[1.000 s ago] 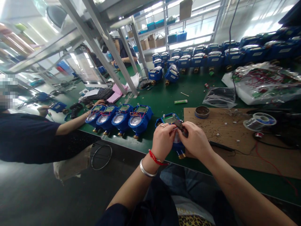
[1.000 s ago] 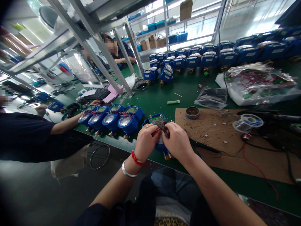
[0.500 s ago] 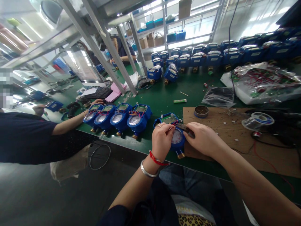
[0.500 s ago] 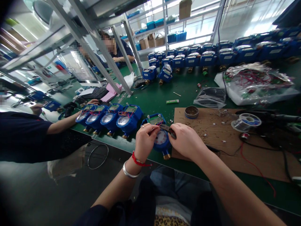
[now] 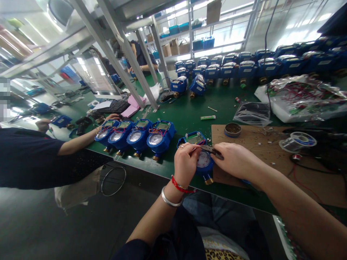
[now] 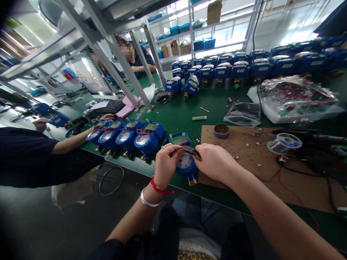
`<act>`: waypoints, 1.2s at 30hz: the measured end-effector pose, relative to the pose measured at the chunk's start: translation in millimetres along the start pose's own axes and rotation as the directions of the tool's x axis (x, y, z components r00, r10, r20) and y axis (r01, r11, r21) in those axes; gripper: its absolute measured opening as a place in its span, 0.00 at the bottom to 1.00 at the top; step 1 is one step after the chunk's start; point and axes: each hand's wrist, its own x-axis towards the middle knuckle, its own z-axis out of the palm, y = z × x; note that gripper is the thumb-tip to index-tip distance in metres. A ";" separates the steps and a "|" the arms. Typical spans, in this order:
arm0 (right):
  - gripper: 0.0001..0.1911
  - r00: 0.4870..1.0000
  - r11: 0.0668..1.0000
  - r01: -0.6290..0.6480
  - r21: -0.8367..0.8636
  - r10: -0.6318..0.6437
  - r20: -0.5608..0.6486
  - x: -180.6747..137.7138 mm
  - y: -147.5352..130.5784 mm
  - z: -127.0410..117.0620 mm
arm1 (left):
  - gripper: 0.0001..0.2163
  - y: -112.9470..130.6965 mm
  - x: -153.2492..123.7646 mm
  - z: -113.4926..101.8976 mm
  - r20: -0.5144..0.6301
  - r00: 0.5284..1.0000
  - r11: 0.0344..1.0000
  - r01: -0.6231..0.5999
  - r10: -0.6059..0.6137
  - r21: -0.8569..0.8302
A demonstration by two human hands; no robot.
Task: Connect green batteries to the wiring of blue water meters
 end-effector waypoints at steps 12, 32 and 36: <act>0.09 0.999 0.999 0.003 -0.050 -0.001 0.036 4.3 -2.6 -5.6 | 0.06 1.8 0.2 0.6 -0.001 1.000 1.000 0.017 -0.017 -0.014; 0.15 0.991 0.982 -0.050 0.183 0.071 -0.110 -1.4 3.8 11.2 | 0.05 5.4 -3.7 8.6 -0.030 0.998 0.986 -0.053 0.058 0.158; 0.22 0.979 0.962 -0.050 0.269 0.101 -0.179 -1.0 -1.9 17.6 | 0.07 3.8 -4.8 9.4 -0.039 0.997 0.981 -0.056 0.065 0.186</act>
